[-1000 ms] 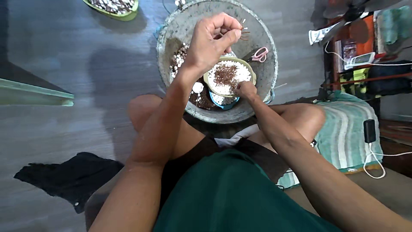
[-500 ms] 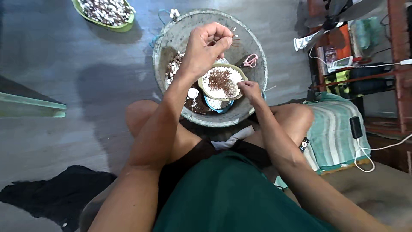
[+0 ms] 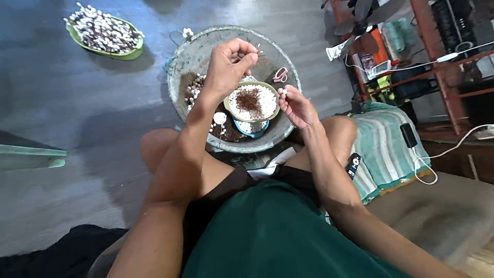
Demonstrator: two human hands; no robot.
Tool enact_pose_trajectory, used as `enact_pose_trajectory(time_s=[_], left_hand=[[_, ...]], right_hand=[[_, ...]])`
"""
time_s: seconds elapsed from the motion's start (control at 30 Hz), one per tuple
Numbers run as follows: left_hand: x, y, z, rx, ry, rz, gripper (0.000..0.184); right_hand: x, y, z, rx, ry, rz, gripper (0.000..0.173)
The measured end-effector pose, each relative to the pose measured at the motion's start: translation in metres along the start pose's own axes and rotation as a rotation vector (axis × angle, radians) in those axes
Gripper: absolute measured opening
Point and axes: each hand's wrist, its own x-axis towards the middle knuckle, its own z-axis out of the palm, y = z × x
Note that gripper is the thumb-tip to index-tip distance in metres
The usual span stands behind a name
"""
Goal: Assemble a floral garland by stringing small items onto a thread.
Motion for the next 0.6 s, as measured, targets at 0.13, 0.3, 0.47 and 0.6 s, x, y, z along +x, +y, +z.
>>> enact_pose_trajectory(time_s=[0.13,0.3,0.47,0.6], left_hand=[[0.001,0.001,0.001,0.018,-0.007,0.006,0.015],[0.000,0.002,0.002,0.025,-0.020,0.012,0.014],[-0.003,0.010,0.007,0.045,-0.027,0.037,0.014],[-0.007,0.015,0.016,0.138,-0.016,0.104,0.013]], right_hand=[[-0.003,-0.004,0.000,0.021,-0.010,-0.048,0.022],[-0.007,-0.016,0.015,-0.070,0.032,-0.106,0.019],[-0.015,-0.037,0.045,-0.084,-0.036,-0.159,0.024],[-0.020,-0.052,0.073,-0.117,-0.050,-0.266,0.021]])
